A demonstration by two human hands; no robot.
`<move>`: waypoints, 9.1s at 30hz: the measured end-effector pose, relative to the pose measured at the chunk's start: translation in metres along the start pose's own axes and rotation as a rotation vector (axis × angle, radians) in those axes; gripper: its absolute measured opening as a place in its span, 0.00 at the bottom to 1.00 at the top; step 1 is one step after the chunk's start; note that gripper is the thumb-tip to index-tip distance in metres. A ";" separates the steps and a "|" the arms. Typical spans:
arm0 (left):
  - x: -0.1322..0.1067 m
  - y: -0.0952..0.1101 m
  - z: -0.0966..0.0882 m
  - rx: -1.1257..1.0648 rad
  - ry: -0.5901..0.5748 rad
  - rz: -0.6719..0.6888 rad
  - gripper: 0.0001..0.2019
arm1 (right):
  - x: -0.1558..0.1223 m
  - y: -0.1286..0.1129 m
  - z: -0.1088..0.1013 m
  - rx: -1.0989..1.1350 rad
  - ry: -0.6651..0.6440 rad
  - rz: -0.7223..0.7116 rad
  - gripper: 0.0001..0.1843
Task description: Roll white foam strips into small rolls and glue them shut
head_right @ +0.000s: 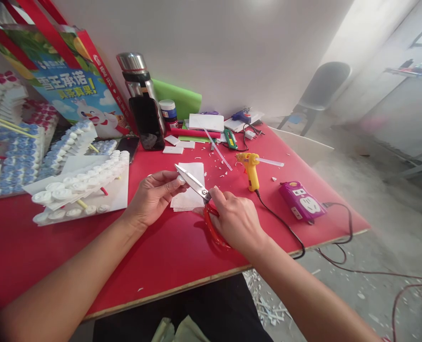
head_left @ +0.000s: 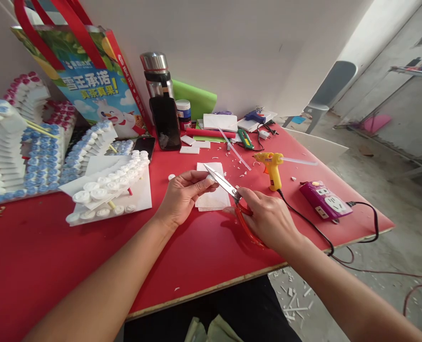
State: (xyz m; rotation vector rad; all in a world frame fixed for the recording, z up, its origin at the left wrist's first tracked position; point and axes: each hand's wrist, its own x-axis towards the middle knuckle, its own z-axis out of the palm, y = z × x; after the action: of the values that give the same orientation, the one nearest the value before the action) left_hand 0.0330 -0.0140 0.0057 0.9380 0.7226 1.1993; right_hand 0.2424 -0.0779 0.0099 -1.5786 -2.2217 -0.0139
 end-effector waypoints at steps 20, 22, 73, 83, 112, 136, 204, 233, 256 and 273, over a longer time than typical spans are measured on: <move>0.000 0.006 -0.002 -0.085 -0.044 -0.104 0.12 | -0.001 0.016 -0.016 0.220 -0.087 0.051 0.32; 0.000 0.006 -0.002 -0.092 -0.054 -0.114 0.11 | -0.002 0.014 -0.014 0.183 -0.070 0.008 0.32; -0.002 0.005 -0.002 -0.157 -0.127 -0.230 0.07 | 0.002 0.005 -0.005 0.032 0.061 -0.076 0.24; -0.003 0.008 0.000 -0.106 -0.082 -0.231 0.11 | -0.002 0.008 -0.004 0.265 0.036 0.101 0.23; -0.011 0.014 0.006 0.527 -0.119 0.131 0.12 | 0.009 0.013 -0.009 0.133 -0.215 0.413 0.22; -0.006 0.012 -0.005 0.907 -0.073 0.571 0.09 | 0.083 -0.014 0.002 1.130 -0.423 0.330 0.21; 0.001 0.004 -0.015 -0.068 -0.188 -0.233 0.12 | 0.087 0.002 0.026 1.575 -0.029 0.422 0.21; 0.001 0.000 -0.009 0.607 0.127 0.255 0.13 | 0.084 -0.004 0.029 1.402 -0.041 0.297 0.17; 0.020 0.009 -0.050 1.349 0.396 0.555 0.06 | 0.085 0.003 0.038 0.977 -0.035 0.212 0.11; 0.015 0.008 -0.036 1.132 0.177 0.519 0.16 | 0.087 0.003 0.032 1.638 -0.254 0.264 0.13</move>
State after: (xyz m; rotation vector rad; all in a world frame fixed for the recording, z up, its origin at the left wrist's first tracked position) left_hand 0.0014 0.0089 -0.0029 2.0600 1.4099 1.3011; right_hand 0.2106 0.0095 0.0092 -0.7943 -1.2141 1.6339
